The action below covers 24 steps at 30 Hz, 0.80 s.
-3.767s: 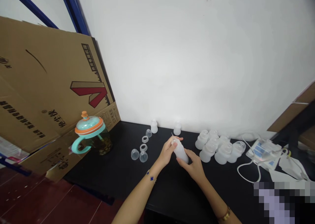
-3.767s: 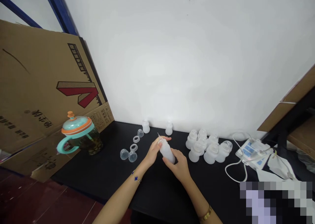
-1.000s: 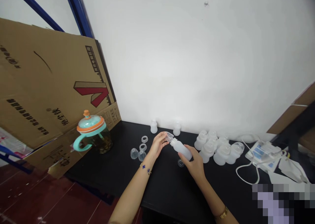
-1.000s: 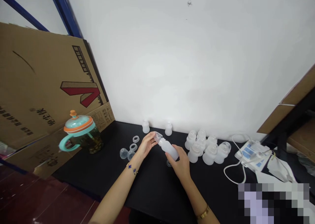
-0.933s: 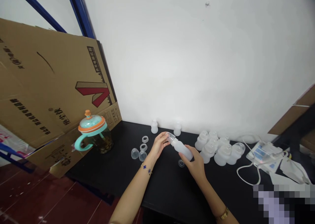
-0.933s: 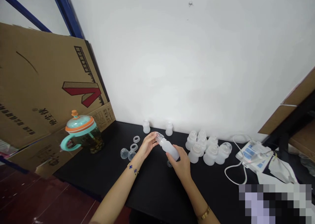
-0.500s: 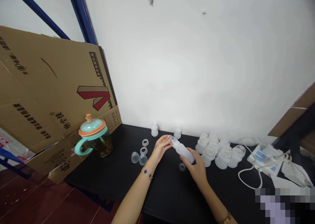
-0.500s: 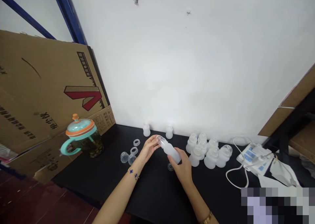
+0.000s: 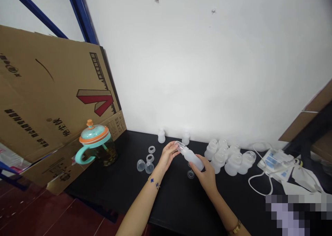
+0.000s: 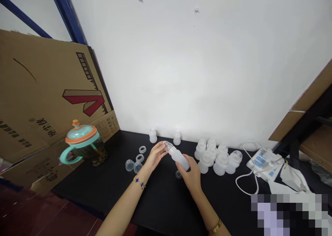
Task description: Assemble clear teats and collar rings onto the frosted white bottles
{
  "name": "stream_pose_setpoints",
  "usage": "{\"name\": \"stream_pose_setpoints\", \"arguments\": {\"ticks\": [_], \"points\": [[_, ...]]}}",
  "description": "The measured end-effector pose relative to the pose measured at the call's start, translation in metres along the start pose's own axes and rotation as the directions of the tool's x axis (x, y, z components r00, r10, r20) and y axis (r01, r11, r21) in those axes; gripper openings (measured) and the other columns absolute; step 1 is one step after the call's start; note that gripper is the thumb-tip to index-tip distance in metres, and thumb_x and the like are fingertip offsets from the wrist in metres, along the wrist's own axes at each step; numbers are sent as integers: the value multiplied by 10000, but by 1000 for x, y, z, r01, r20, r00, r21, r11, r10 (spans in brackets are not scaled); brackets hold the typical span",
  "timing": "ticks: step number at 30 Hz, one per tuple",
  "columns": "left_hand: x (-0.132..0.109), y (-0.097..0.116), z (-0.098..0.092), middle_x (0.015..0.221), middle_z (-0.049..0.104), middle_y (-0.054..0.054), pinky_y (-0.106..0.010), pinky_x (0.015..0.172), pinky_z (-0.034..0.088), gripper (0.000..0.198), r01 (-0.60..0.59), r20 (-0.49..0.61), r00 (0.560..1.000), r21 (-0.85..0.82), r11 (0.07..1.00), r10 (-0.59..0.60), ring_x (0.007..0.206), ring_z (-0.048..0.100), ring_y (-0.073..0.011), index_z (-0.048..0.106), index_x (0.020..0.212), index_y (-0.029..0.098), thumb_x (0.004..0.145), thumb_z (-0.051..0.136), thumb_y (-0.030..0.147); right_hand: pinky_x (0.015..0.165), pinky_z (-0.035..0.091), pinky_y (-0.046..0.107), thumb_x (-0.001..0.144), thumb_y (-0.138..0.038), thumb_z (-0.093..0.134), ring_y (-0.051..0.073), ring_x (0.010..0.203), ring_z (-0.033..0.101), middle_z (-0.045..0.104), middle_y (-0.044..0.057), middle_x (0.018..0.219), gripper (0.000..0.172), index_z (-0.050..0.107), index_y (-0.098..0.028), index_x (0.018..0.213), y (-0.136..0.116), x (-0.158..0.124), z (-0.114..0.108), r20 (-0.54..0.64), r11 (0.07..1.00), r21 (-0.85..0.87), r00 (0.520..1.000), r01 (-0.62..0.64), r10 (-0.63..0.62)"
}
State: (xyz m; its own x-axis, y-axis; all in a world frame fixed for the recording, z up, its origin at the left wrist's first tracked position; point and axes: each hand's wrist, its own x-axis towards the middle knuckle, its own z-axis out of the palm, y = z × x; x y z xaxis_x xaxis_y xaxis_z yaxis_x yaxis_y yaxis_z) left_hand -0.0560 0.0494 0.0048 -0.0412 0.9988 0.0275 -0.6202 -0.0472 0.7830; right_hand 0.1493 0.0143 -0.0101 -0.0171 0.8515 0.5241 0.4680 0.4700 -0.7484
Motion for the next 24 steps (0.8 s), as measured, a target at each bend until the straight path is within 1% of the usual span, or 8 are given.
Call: {"name": "stream_pose_setpoints", "arguments": {"ticks": [6,16,24], "points": [[0,1,0,948,749,-64,-289,797,512,351,1,-8,1000,10,1000,-1,867,690,-190,717,959,171,697,885,333,862,537,389,868,-511,669,289,1007,678,731,89,1103,405,693,-202,1129,-3,0,-1,13,1000,1,1000,-11,11],[-1,0,0,1005,752,-80,-316,825,518,367,11,-11,1000,34,999,-11,904,700,-211,720,969,170,682,889,324,864,533,404,872,-527,657,300,1009,669,725,97,1110,413,690,-205,1129,-7,0,-2,33,999,16,999,-34,33],[0,0,1,1021,751,-81,-302,796,530,374,18,-27,999,41,999,-17,901,703,-205,723,973,167,679,889,328,903,523,421,873,-524,658,306,1059,658,717,98,1142,417,681,-207,1143,-1,-1,0,44,999,17,998,-43,42]]}}
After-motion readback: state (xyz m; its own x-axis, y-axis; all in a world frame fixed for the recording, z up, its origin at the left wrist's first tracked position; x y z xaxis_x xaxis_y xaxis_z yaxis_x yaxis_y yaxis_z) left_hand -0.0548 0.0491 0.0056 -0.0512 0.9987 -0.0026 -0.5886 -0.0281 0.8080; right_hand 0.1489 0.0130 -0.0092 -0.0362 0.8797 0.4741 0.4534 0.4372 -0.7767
